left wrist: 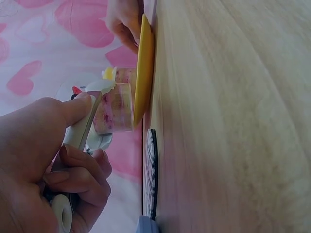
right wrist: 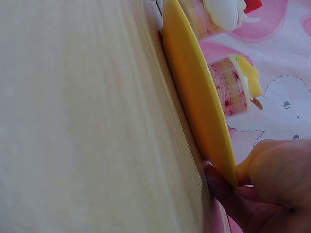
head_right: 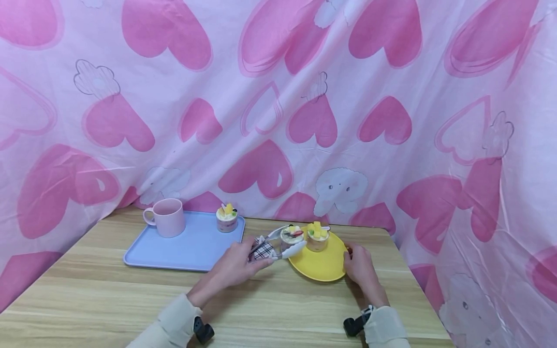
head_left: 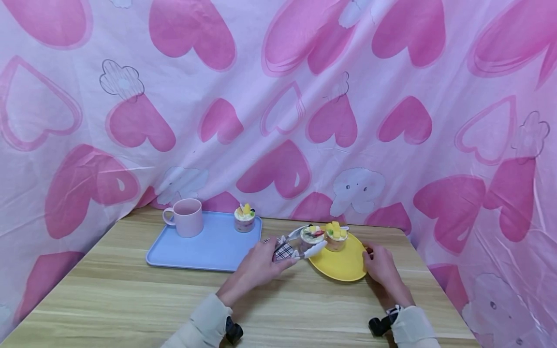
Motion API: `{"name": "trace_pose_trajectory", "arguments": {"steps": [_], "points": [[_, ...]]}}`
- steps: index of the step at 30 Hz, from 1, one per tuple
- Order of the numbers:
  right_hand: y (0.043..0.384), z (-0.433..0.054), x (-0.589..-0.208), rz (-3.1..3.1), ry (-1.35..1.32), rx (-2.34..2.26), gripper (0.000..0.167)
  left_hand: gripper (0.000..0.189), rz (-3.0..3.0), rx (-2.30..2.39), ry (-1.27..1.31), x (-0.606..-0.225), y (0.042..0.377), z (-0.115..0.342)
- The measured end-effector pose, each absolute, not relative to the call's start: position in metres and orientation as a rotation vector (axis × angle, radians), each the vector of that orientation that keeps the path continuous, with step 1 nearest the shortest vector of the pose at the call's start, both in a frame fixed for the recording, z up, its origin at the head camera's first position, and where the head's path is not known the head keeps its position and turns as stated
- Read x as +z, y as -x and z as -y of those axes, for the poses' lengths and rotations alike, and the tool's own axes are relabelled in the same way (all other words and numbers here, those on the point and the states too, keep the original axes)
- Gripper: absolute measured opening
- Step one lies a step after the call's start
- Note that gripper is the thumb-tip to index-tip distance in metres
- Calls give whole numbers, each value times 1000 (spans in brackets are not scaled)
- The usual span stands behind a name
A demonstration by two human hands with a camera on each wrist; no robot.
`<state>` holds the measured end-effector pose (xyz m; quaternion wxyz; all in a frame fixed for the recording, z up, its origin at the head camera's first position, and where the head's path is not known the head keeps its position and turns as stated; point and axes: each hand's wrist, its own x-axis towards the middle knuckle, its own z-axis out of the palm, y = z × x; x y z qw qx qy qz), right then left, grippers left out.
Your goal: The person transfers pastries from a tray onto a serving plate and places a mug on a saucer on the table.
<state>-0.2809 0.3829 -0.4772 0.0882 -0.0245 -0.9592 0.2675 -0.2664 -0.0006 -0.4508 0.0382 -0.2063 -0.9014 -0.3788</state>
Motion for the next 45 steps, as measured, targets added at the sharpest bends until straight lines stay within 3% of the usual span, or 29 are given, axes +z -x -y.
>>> {"name": "trace_pose_trajectory", "arguments": {"steps": [15,45], "points": [[281,-385,-479,2856,93,801,40,52,2748,-1152,673,-454,264,-11],[282,-383,-477,2851,66,802,39,57,2792,-1175,741,-462,258,-18]]}}
